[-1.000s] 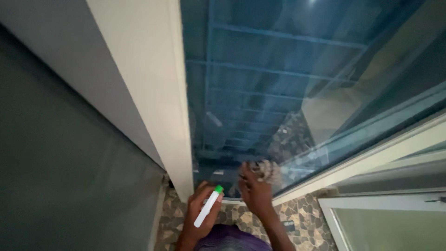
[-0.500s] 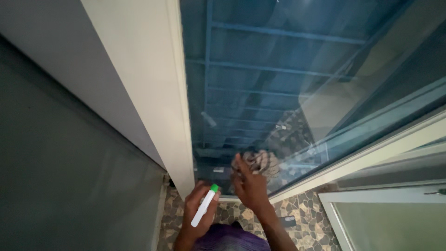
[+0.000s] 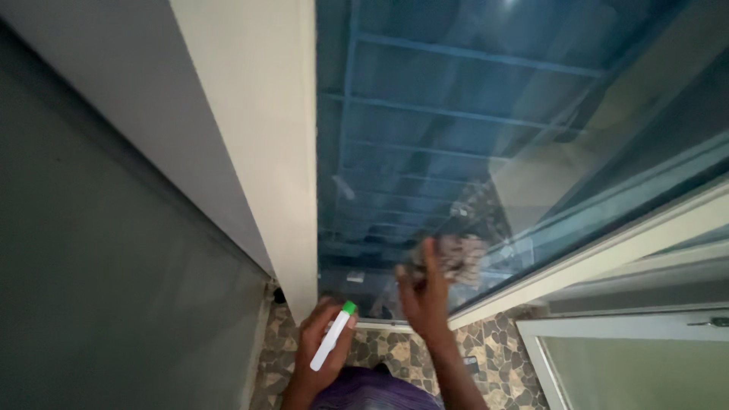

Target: The person wipes the glass surface of a window using a cloth while holding a spray bottle in their other hand, covering different areas of the pane.

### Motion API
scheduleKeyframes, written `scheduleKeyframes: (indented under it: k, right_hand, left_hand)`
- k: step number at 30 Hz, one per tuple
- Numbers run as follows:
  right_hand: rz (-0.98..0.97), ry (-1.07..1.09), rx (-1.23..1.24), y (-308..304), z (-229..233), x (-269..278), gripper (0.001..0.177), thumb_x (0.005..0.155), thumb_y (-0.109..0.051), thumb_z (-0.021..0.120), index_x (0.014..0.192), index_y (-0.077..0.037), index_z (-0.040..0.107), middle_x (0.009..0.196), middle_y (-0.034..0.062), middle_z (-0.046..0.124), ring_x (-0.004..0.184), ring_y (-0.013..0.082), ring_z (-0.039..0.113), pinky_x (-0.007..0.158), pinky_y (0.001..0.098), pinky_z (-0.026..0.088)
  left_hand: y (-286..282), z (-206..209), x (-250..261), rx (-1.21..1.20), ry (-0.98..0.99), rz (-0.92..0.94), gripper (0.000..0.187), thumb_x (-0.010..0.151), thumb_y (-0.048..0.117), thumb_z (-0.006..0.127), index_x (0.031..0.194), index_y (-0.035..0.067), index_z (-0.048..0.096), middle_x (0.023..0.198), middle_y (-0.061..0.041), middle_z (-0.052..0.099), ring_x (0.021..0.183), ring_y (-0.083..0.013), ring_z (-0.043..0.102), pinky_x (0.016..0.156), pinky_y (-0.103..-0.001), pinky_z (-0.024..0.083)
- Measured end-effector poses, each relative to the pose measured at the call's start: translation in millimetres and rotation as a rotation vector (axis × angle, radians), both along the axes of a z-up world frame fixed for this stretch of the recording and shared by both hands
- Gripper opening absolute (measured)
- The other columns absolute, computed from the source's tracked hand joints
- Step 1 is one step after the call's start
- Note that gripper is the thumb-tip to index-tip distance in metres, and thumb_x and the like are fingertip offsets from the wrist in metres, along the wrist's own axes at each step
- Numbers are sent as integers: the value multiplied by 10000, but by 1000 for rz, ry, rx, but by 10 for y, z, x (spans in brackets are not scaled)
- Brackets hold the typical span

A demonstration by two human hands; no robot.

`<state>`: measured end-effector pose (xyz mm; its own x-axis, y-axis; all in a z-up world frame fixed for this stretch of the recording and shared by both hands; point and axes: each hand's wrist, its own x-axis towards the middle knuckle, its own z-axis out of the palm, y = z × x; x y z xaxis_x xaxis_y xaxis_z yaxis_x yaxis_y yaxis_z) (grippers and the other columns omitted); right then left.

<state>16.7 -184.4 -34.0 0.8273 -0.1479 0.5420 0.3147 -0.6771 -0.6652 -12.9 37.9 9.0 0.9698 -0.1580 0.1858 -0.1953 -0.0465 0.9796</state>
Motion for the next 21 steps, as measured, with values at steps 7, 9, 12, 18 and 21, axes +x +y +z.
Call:
scheduleKeyframes:
  k: [7,9,12,18,21]
  right_hand:
    - [163,369,-254,-86,-602,-157,737,966,-232,688,1619,-251,347,1102,68,793,642,166,722,572,324,589]
    - [107,311,-189,-308,-701,-162,754,949,-204,704,1595,-224,316,1184,124,753,596,148,714,513,302,589]
    - [-3,154,-86,-498,-590,-102,761,950,-127,702,1588,-218,299,1164,161,667,517,156,631,448,300,524]
    - [149,-6,-31,-117,-276,206,723,1004,-11,629,1616,-273,345,1155,138,727,636,130,639,474,234,520]
    - [174,83,-277,5,-329,188,742,955,-10,660,1576,-316,392,1175,152,747,611,134,648,470,249,502]
  left_hand:
    - [-49,39,19,-25,75,-50,188,949,146,652,1009,-31,668,803,-103,592,649,-215,585,591,-356,472]
    - [-10,19,7,-1,1,4,180,957,141,657,999,-34,671,806,-106,594,661,-215,576,605,-352,467]
    - [31,-12,9,27,-15,68,181,953,147,665,989,-30,676,802,-101,608,665,-208,603,604,-338,472]
    - [-33,45,6,11,74,31,198,958,169,662,1002,-22,687,801,-98,613,667,-194,631,583,-338,489]
    - [-72,122,49,29,162,3,208,940,178,656,1020,-12,687,812,-91,628,634,-193,634,567,-336,488]
